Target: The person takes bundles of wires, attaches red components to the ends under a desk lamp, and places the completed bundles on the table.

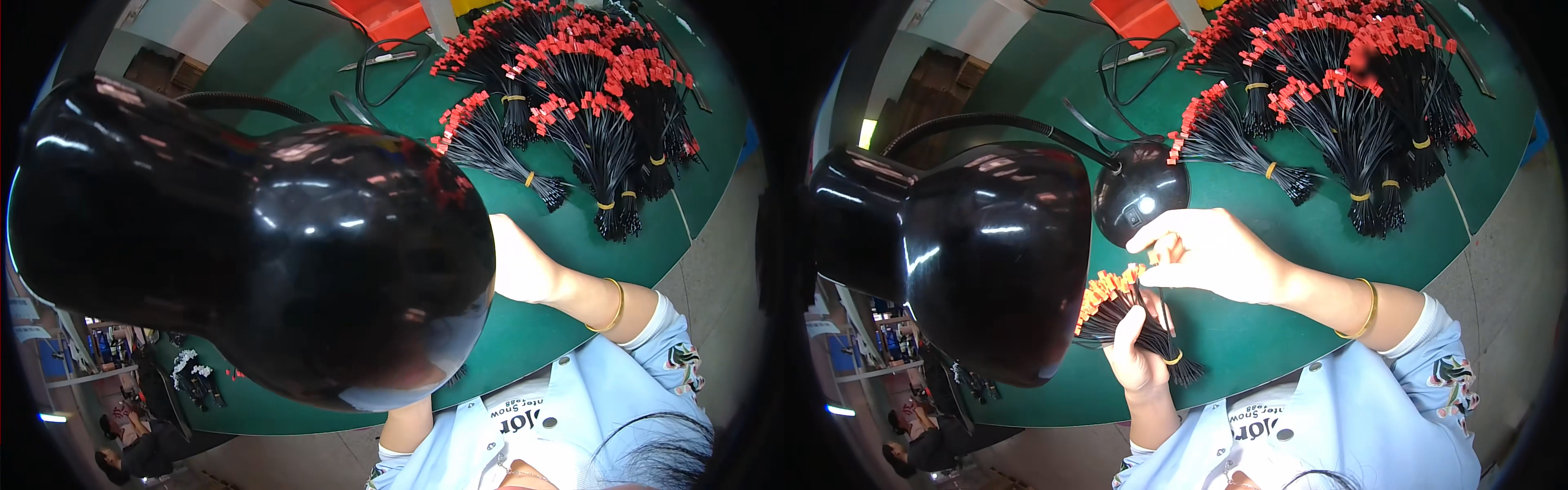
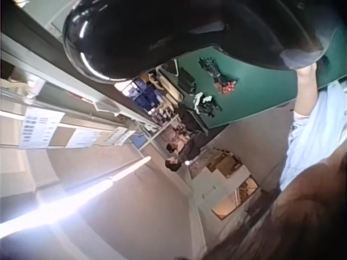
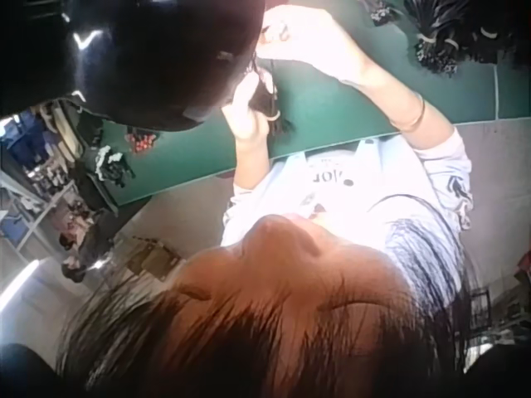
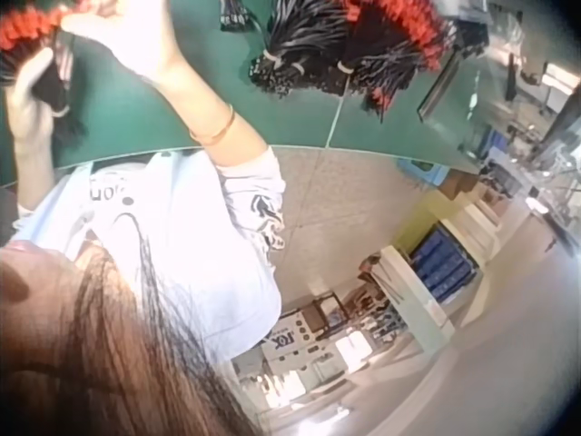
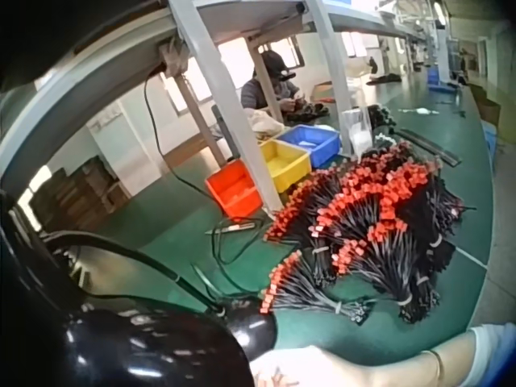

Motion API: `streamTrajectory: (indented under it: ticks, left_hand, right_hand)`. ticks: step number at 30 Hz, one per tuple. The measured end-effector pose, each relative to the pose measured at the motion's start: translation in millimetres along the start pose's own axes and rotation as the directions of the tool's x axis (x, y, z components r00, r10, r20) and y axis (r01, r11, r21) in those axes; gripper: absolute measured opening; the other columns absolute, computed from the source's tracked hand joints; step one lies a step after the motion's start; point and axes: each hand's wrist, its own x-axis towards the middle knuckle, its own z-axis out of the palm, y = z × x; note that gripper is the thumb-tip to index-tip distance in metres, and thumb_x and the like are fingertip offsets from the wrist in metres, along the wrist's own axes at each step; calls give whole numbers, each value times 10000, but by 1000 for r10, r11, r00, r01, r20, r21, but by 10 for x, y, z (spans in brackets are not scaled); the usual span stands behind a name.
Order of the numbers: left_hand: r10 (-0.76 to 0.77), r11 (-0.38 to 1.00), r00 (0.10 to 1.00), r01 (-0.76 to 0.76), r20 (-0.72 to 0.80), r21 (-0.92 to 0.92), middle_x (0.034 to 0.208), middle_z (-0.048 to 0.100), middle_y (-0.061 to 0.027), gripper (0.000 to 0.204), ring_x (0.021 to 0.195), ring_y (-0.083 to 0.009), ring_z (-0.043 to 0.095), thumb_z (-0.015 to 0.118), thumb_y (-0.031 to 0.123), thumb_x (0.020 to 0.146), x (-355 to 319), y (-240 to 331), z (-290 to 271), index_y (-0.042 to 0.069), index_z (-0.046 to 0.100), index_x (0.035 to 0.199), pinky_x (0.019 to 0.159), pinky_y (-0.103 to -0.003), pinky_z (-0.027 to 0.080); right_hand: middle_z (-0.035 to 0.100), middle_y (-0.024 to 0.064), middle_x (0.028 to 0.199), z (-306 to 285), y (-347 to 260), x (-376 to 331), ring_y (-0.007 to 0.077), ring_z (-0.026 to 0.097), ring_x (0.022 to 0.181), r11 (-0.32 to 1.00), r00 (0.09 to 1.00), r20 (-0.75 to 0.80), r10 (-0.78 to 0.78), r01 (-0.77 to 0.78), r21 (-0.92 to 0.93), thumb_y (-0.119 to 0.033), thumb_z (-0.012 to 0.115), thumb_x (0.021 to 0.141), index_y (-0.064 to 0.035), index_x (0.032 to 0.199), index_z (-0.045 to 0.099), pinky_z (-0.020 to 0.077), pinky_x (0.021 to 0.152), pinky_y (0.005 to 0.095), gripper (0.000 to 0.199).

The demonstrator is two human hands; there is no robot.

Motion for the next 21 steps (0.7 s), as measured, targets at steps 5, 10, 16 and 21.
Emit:
streamTrajectory:
  ticks: [5,10,16,21]
  left_hand:
    - [72,989,997,-67,-34,132,739,505,-122,198,607,-168,501,473,44,733,-44,-16,-4,-49,468,908,515,-261,427]
    - [111,973,993,-102,-36,205,736,510,-104,191,617,-148,496,489,32,742,-1,-78,41,-35,476,921,537,-252,426]
    - [143,977,979,-115,-148,179,699,508,-110,193,533,-144,487,481,19,758,-76,45,198,-33,461,943,474,-245,422]
    - [22,998,990,-14,-139,58,708,493,-97,189,538,-158,481,462,70,785,-33,-25,294,-38,448,939,456,-255,400]
  right_hand:
    - [578,59,783,30,25,34,88,534,744,992,991,57,124,-123,-22,-82,622,725,10,963,545,436,682,222,267]
    - [582,77,790,-5,-15,10,109,552,747,993,990,82,112,-115,40,-70,615,729,21,950,538,442,699,223,251]
    - [574,79,826,68,-54,3,104,551,769,1000,998,64,-8,6,20,-61,611,731,9,950,536,446,700,228,242]
    - [574,82,805,7,-139,-5,103,548,752,993,992,61,114,-113,-19,-62,600,741,15,968,529,444,700,230,250]
